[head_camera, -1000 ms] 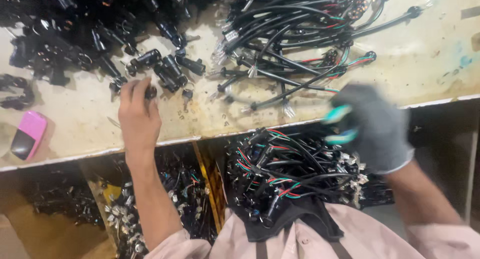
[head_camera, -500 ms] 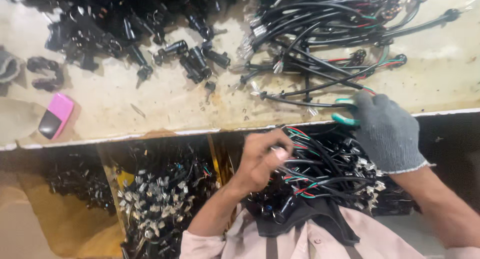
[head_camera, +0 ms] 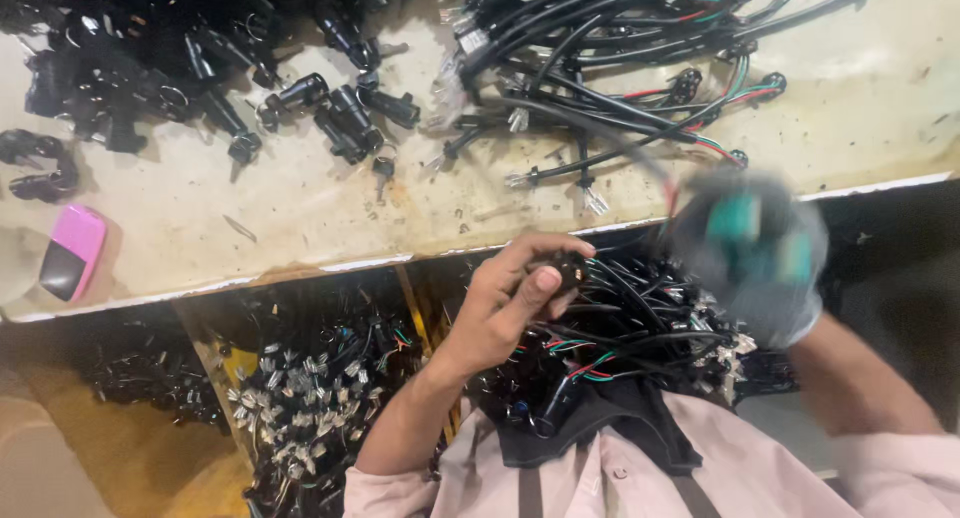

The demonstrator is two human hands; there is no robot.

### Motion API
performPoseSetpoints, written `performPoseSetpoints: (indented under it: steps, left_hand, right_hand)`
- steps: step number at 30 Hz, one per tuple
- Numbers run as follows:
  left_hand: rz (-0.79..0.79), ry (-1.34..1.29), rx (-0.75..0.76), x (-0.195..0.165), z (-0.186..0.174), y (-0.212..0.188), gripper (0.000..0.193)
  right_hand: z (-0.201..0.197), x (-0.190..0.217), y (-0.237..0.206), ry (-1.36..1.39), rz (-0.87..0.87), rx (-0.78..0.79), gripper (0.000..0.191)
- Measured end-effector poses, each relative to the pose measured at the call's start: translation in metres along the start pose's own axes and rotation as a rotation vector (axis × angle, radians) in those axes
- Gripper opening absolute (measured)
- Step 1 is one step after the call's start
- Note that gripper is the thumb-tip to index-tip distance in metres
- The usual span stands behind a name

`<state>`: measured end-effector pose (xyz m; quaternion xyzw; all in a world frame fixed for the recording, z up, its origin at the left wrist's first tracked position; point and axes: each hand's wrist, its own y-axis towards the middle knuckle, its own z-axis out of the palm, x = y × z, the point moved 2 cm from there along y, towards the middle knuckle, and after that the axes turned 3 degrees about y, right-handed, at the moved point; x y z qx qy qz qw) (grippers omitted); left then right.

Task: The person repeatedly picks up black insulated wires from a pile on a workbench, uses pliers to strip the insulation from the ends, and places the stripped wires into a bin below. The process is repeated continuously throughout the clip.

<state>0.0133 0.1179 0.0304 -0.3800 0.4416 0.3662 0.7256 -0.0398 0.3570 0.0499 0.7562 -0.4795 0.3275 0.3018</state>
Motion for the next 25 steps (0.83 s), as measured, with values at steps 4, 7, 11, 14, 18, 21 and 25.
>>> performPoseSetpoints:
  steps: [4,7,11,14,18,21,25]
  left_hand:
    - [-0.052,0.179,-0.023,-0.003,0.009,-0.002,0.033]
    - [0.047,0.382,-0.113,-0.002,0.012,-0.001,0.029]
    - [0.101,0.549,-0.126,-0.003,0.008,-0.001,0.027]
    - [0.327,0.511,-0.065,-0.005,0.024,-0.014,0.027]
    - [0.436,0.428,0.01,-0.019,0.03,-0.004,0.027]
    - [0.36,0.908,0.071,-0.022,0.038,-0.005,0.044]
    - [-0.247,1.56,0.382,-0.013,0.019,0.015,0.077]
  right_hand:
    - [0.026,0.013,-0.017,-0.067,-0.46,0.514,0.023]
    - [0.025,0.009,-0.007,0.247,-0.435,0.227,0.022]
    - [0.015,0.02,-0.019,0.645,0.018,-0.004,0.023]
    - [0.008,0.034,-0.039,1.144,0.061,-0.167,0.023]
    - [0.02,0.044,-0.026,1.199,0.059,-0.276,0.025]
    - [0.024,0.022,-0.005,0.785,0.12,-0.29,0.027]
    - [-0.009,-0.004,0.001,-0.434,0.051,-0.191,0.029]
